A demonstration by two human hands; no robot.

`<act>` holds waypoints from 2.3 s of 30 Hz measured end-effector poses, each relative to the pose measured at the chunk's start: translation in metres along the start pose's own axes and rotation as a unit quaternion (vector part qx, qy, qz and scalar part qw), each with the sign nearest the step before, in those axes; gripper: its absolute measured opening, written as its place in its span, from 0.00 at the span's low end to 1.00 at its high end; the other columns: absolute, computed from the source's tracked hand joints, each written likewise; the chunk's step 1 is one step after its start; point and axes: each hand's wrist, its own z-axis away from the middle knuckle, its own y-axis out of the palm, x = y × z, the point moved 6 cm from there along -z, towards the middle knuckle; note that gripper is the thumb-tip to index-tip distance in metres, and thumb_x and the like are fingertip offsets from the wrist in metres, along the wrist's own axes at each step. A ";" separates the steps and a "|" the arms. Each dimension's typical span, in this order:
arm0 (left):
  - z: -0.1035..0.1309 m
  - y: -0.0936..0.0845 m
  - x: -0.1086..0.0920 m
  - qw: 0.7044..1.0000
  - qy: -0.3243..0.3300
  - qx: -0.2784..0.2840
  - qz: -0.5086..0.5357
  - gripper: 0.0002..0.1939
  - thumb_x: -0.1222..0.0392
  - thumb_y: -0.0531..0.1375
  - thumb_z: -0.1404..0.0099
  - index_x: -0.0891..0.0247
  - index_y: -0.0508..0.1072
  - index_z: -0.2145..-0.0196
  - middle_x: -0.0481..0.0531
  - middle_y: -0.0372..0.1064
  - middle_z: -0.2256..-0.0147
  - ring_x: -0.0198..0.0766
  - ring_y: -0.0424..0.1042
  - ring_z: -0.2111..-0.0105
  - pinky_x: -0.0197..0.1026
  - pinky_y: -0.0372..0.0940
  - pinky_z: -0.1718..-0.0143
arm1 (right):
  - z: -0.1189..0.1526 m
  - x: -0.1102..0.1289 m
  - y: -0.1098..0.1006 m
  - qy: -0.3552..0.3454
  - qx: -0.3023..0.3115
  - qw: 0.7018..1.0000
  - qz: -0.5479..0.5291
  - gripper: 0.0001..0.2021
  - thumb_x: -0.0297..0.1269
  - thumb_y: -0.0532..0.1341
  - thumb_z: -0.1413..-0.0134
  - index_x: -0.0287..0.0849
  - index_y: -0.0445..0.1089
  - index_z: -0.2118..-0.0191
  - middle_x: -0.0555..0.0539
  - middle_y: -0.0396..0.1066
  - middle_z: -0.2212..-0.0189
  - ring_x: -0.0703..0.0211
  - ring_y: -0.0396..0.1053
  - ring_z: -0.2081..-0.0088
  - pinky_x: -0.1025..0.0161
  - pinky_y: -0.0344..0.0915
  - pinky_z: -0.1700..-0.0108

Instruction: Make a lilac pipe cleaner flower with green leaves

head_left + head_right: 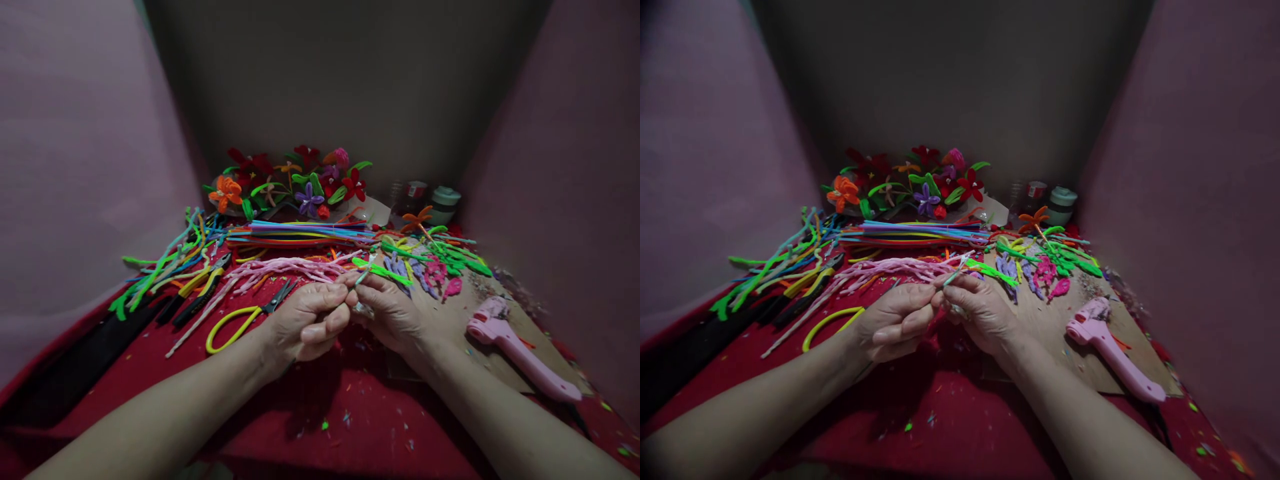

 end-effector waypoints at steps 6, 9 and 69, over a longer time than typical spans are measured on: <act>0.000 -0.015 -0.016 0.921 0.113 -0.159 -0.337 0.09 0.54 0.55 0.38 0.63 0.65 0.69 0.45 0.65 0.80 0.28 0.60 0.87 0.30 0.54 0.88 | -0.001 0.008 -0.008 -0.066 -0.075 0.987 0.125 0.07 0.37 0.66 0.58 0.40 0.71 0.78 0.55 0.60 0.82 0.70 0.52 0.82 0.68 0.47 0.80; 0.007 -0.014 -0.030 0.781 0.236 -0.239 -0.527 0.06 0.60 0.57 0.40 0.63 0.67 0.73 0.44 0.63 0.79 0.28 0.60 0.80 0.30 0.57 0.78 | 0.003 0.019 -0.006 -0.113 -0.110 0.967 0.202 0.07 0.38 0.64 0.55 0.41 0.71 0.77 0.53 0.63 0.78 0.66 0.57 0.77 0.66 0.55 0.74; 0.091 -0.062 -0.056 0.613 0.011 -0.310 -0.726 0.11 0.52 0.56 0.42 0.62 0.71 0.67 0.52 0.69 0.69 0.40 0.65 0.69 0.39 0.58 0.68 | 0.003 0.011 -0.019 -0.038 -0.121 0.970 0.206 0.04 0.34 0.60 0.59 0.42 0.67 0.80 0.55 0.58 0.84 0.69 0.49 0.84 0.67 0.41 0.82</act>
